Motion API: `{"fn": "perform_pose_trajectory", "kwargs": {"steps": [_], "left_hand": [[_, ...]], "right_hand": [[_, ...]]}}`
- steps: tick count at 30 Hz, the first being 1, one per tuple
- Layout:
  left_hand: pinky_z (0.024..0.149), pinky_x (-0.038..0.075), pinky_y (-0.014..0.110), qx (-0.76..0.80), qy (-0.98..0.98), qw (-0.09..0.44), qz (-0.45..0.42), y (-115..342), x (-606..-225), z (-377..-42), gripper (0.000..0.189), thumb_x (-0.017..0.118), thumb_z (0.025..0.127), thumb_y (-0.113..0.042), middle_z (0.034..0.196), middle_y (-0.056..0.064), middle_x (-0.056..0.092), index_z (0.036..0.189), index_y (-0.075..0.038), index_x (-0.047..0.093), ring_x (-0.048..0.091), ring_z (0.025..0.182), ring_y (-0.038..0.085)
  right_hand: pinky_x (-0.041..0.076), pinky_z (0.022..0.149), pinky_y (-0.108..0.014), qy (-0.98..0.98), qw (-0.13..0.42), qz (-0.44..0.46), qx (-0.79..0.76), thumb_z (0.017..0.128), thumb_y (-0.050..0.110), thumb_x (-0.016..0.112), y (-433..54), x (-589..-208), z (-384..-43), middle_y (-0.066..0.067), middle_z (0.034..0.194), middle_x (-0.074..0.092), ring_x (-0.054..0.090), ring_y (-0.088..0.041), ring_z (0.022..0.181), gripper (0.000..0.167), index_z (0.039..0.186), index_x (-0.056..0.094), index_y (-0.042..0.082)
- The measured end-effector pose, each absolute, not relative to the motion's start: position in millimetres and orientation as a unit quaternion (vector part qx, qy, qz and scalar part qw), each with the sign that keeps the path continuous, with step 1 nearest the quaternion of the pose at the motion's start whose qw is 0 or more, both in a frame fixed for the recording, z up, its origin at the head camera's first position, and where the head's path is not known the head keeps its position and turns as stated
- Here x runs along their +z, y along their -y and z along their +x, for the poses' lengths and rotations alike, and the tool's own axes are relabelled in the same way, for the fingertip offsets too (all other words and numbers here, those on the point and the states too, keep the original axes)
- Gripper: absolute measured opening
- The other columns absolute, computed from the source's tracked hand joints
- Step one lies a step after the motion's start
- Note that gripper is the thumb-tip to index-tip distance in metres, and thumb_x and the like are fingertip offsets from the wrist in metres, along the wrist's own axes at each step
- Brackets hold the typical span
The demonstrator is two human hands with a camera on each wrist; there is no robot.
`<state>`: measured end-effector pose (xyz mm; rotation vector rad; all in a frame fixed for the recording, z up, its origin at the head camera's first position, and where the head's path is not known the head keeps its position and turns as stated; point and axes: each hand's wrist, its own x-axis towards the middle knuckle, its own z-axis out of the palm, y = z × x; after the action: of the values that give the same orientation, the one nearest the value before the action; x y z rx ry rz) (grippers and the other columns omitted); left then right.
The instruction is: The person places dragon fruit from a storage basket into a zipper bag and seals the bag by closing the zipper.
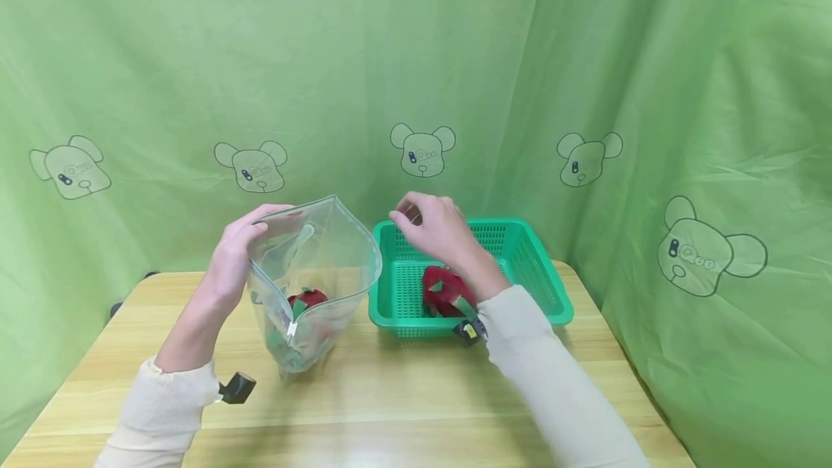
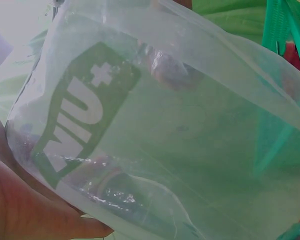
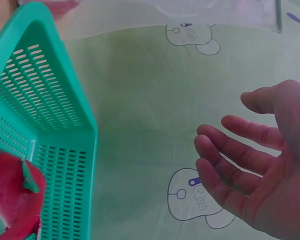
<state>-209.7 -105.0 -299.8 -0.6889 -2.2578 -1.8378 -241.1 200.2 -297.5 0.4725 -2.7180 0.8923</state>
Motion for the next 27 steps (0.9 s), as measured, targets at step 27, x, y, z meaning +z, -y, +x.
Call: {"fn": "perform_pose_trajectory", "kwargs": {"steps": [27], "left_hand": [[0.116,0.034,0.05,-0.609,0.756,0.067,-0.23,106.9,-300.2,-207.8,0.047,0.029,0.104,-0.011,0.138,0.01,0.063,0.138,-0.004,0.06,0.053,0.132,0.025]], "right_hand": [[0.059,0.085,-0.04,0.946,0.083,0.134,0.283,0.099,0.028,0.067,-215.8,-322.7,-250.1,-0.007,0.109,0.073,0.069,-0.024,0.097,0.028,0.118,0.067,0.008]]}}
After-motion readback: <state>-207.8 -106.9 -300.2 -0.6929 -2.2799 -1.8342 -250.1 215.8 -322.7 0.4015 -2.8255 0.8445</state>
